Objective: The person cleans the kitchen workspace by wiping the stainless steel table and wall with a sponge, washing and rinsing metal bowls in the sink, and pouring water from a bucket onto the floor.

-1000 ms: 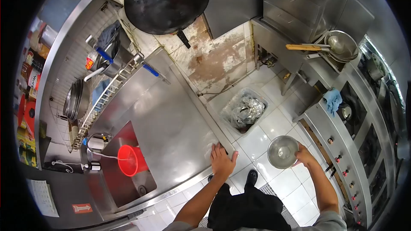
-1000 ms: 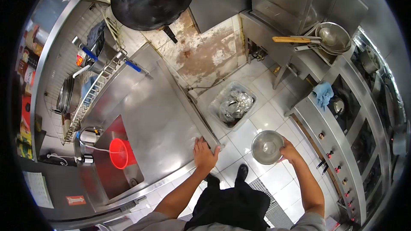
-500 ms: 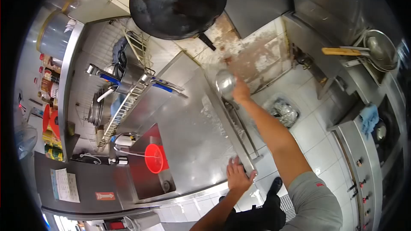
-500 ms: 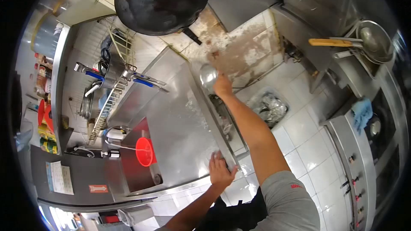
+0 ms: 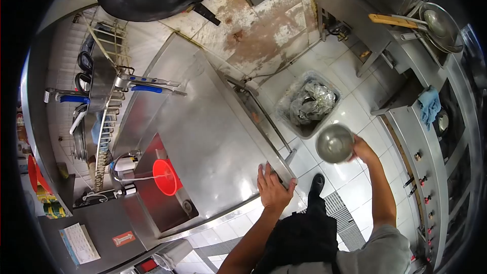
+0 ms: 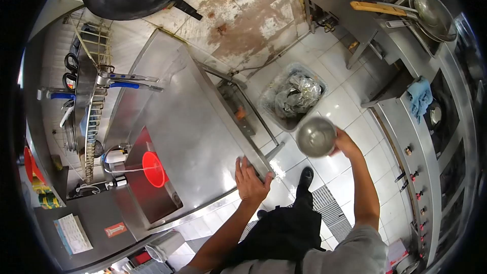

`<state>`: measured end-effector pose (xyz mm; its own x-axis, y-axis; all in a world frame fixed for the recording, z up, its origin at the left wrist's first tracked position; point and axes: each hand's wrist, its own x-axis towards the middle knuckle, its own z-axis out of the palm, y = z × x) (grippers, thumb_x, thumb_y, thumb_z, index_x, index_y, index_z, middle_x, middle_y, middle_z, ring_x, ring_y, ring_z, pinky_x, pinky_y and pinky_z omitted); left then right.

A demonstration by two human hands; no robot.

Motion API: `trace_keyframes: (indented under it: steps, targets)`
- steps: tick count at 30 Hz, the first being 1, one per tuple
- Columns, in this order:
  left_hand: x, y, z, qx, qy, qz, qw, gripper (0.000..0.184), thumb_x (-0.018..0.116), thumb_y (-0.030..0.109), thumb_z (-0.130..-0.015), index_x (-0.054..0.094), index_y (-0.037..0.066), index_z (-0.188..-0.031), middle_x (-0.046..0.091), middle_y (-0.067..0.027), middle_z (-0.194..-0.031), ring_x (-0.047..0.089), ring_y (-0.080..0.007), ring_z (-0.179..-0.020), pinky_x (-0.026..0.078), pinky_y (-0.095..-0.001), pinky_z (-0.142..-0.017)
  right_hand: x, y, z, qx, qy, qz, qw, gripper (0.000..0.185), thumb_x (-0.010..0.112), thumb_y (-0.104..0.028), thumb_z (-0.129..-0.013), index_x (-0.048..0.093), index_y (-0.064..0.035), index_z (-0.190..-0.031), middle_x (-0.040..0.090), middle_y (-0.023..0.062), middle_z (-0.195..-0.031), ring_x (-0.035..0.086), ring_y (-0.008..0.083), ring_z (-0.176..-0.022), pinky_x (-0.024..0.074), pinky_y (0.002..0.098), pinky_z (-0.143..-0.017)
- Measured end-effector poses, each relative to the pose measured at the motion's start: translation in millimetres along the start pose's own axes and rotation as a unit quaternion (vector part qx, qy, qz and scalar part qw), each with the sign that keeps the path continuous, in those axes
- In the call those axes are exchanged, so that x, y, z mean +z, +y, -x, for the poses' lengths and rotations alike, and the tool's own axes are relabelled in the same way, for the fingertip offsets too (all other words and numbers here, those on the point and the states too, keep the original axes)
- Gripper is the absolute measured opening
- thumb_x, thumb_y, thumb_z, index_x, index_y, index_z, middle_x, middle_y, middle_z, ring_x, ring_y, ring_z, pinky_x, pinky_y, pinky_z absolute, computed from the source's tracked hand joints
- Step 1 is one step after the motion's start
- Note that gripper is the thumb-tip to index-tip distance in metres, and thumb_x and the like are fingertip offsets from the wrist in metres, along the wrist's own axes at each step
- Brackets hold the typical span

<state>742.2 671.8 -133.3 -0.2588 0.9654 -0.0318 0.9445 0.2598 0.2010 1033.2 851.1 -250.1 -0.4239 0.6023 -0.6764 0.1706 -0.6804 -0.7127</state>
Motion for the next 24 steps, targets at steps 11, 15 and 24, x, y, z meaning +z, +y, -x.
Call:
trace_keyframes:
  steps: [11, 15, 24]
  targets:
    - [2.6, -0.6, 6.3, -0.014, 0.019, 0.026, 0.999, 0.064, 0.06, 0.051, -0.083, 0.047, -0.007, -0.107, 0.035, -0.0234, -0.14, 0.022, -0.0434, -0.136, 0.022, -0.0526, -0.109, 162.0, -86.2, -61.2, -0.287, 0.116, 0.332, 0.891, 0.074, 0.053, 0.002, -0.072, 0.035, -0.0169, -0.142, 0.054, 0.0243, -0.12, 0.066, 0.0365, -0.085, 0.0576, 0.0387, -0.06]
    - [-2.1, -21.6, 18.9, 0.003, 0.033, 0.098, 0.995, 0.064, 0.06, 0.05, -0.084, 0.047, 0.002, -0.124, 0.034, -0.0203, -0.144, 0.019, -0.0447, -0.136, 0.021, -0.0555, -0.109, 235.0, -172.1, -6.6, -0.388, 0.337, 0.535, 0.67, 0.074, 0.053, 0.002, -0.073, 0.039, -0.025, -0.141, 0.034, 0.0147, -0.146, 0.061, 0.0349, -0.1, 0.0545, 0.0397, -0.067]
    - [-88.6, -306.9, 210.9, -0.258, 0.341, 0.074, 0.901, 0.041, 0.071, 0.016, -0.073, 0.056, 0.009, -0.11, 0.055, -0.0137, -0.113, 0.047, -0.0375, -0.11, 0.037, -0.0481, -0.094, 324.9, -154.1, 105.8, -0.59, 0.393, 0.396, 0.584, 0.067, 0.04, 0.011, -0.075, 0.037, -0.005, -0.14, 0.047, 0.0182, -0.136, 0.054, 0.031, -0.117, 0.0481, 0.0362, -0.093]
